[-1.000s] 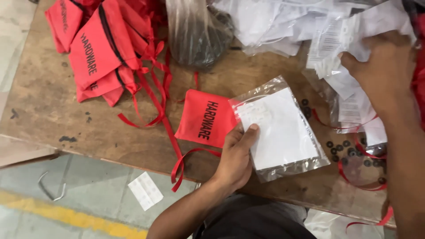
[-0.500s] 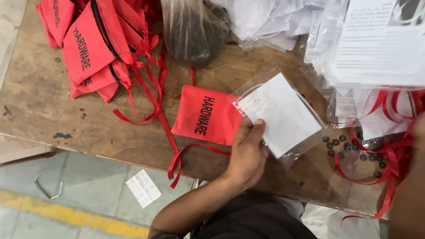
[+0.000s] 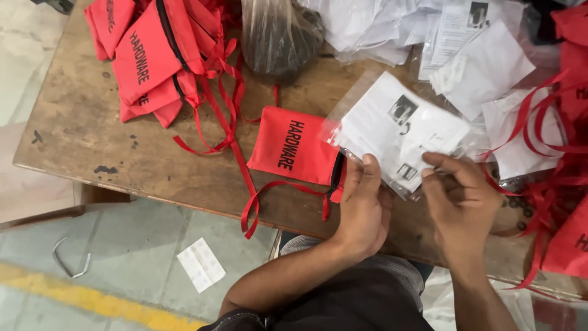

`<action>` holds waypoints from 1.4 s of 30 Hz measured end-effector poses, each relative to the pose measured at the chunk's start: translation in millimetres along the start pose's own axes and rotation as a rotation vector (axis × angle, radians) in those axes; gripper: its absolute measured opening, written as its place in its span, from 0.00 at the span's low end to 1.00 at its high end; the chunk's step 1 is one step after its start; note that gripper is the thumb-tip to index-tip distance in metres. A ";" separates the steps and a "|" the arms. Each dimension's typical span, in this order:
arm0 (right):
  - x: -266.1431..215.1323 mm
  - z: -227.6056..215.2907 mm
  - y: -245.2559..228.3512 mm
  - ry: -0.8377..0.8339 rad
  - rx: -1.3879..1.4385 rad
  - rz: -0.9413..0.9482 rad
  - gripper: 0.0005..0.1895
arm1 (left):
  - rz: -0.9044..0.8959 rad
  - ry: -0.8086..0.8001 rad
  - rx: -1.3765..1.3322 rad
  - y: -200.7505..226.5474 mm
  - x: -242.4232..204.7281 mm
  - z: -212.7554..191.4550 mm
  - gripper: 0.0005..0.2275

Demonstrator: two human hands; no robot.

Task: The person counts black washers by hand, places them into a small red drawstring bag along with a folded instruction sheet, and pulls the drawstrings to close the bag.

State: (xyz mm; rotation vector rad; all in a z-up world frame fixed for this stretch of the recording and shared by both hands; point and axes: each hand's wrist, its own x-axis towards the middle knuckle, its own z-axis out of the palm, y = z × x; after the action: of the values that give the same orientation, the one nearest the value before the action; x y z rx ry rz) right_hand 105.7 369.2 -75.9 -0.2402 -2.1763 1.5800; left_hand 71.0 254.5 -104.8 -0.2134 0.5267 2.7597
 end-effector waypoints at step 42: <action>-60.8 -47.2 78.5 -0.246 -0.125 -0.071 0.19 | -0.395 0.033 0.354 70.2 -39.6 -1.6 0.14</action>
State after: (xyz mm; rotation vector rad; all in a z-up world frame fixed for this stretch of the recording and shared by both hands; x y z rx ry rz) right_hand 171.8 412.4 -152.4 -0.0054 -2.4447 1.5045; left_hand 84.4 180.8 -74.8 -0.2470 0.8656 2.2427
